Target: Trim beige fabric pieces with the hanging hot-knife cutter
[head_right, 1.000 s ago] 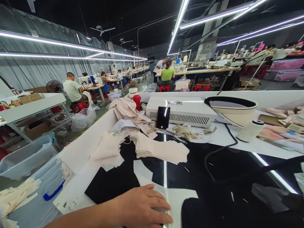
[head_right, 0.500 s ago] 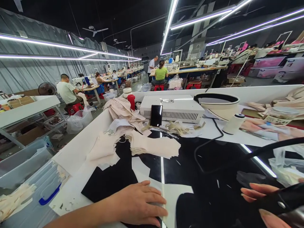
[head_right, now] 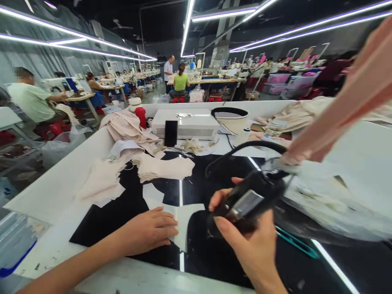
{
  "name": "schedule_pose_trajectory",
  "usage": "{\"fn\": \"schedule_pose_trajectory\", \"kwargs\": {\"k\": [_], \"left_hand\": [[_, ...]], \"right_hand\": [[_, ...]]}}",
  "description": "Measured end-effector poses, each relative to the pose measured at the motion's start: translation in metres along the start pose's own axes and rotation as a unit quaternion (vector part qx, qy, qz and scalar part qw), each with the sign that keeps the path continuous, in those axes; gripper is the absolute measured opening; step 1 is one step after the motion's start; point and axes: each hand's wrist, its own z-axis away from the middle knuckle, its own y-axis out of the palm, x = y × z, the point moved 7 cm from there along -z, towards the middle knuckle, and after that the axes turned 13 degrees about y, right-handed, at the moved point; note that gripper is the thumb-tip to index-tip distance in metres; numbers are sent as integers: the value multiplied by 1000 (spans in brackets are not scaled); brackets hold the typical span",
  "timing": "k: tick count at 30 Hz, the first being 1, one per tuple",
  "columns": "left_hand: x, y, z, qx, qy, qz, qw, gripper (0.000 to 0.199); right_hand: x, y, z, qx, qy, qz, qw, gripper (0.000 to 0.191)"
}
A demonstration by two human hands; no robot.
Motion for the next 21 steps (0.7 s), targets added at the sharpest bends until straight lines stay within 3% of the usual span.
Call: {"fn": "schedule_pose_trajectory", "kwargs": {"k": [2, 7, 14, 17, 21], "left_hand": [[-4, -7, 2, -32, -7, 16, 999, 17], [-16, -13, -1, -44, 15, 48, 998, 10], [-21, 6, -15, -7, 38, 58, 998, 13], [-21, 12, -19, -9, 54, 51, 997, 10], [-21, 12, -21, -26, 54, 44, 997, 21]], "right_hand": [[2, 14, 6, 34, 4, -31, 999, 47], [2, 35, 25, 71, 15, -106, 992, 47], [0, 44, 43, 64, 10, -133, 989, 49], [-3, 44, 47, 50, 12, -130, 990, 52], [-6, 45, 51, 43, 8, -131, 990, 54]]}}
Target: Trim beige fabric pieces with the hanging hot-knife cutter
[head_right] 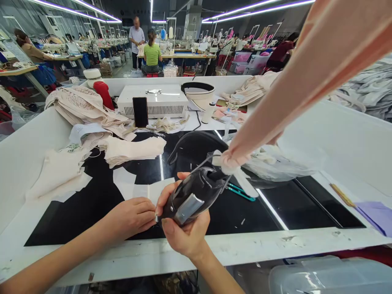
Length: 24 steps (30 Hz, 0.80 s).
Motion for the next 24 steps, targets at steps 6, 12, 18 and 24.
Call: {"fn": "schedule_pose_trajectory", "kwargs": {"k": [6, 12, 18, 24], "left_hand": [[2, -10, 0, -24, -28, 28, 999, 22], [2, -12, -1, -26, -32, 44, 998, 23], [2, -12, -1, -28, -27, 45, 998, 22], [2, -8, 8, -21, -10, 30, 999, 16]], "right_hand": [[-1, 5, -1, -2, -14, -10, 1000, 49], [-1, 6, -5, -13, -24, -21, 999, 50], [-6, 7, -4, -5, -24, -20, 1000, 50], [-4, 6, -2, -14, -25, -5, 1000, 50]]}}
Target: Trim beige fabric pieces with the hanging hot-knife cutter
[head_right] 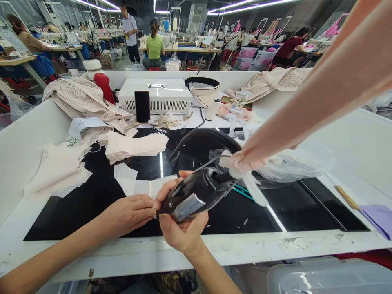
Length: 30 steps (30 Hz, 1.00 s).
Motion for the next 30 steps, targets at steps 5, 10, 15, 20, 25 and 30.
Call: {"fn": "schedule_pose_trajectory", "kwargs": {"k": [5, 10, 15, 20, 25, 30], "left_hand": [[-2, 5, 10, -1, 31, -53, 998, 18], [-2, 7, 11, 22, 25, -64, 997, 19], [-3, 8, 11, 36, 31, -79, 996, 20], [-4, 7, 12, 35, 37, -85, 995, 20], [-5, 6, 11, 35, 34, -79, 996, 20], [-4, 7, 12, 33, 32, -73, 996, 21]], "right_hand": [[1, 0, 0, -1, 8, 6, 1000, 49], [0, -1, 0, -11, 8, 28, 1000, 51], [1, -1, 0, -10, 12, 22, 1000, 51], [3, 1, -1, -13, 11, 37, 999, 49], [4, 1, -1, -17, 5, 48, 999, 49], [4, 0, -1, -20, 5, 43, 999, 49]]}}
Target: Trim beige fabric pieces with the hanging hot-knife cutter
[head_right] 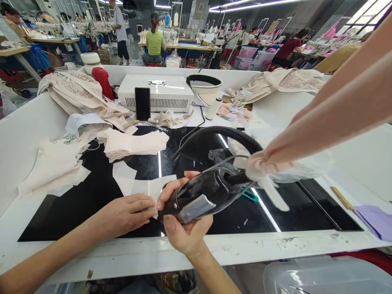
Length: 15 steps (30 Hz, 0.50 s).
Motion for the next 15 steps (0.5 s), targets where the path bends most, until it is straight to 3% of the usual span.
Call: {"fn": "schedule_pose_trajectory", "kwargs": {"k": [15], "left_hand": [[-1, 0, 0, -17, 10, -24, 1000, 21]], "right_hand": [[-2, -2, -4, 0, 0, -24, 1000, 48]]}}
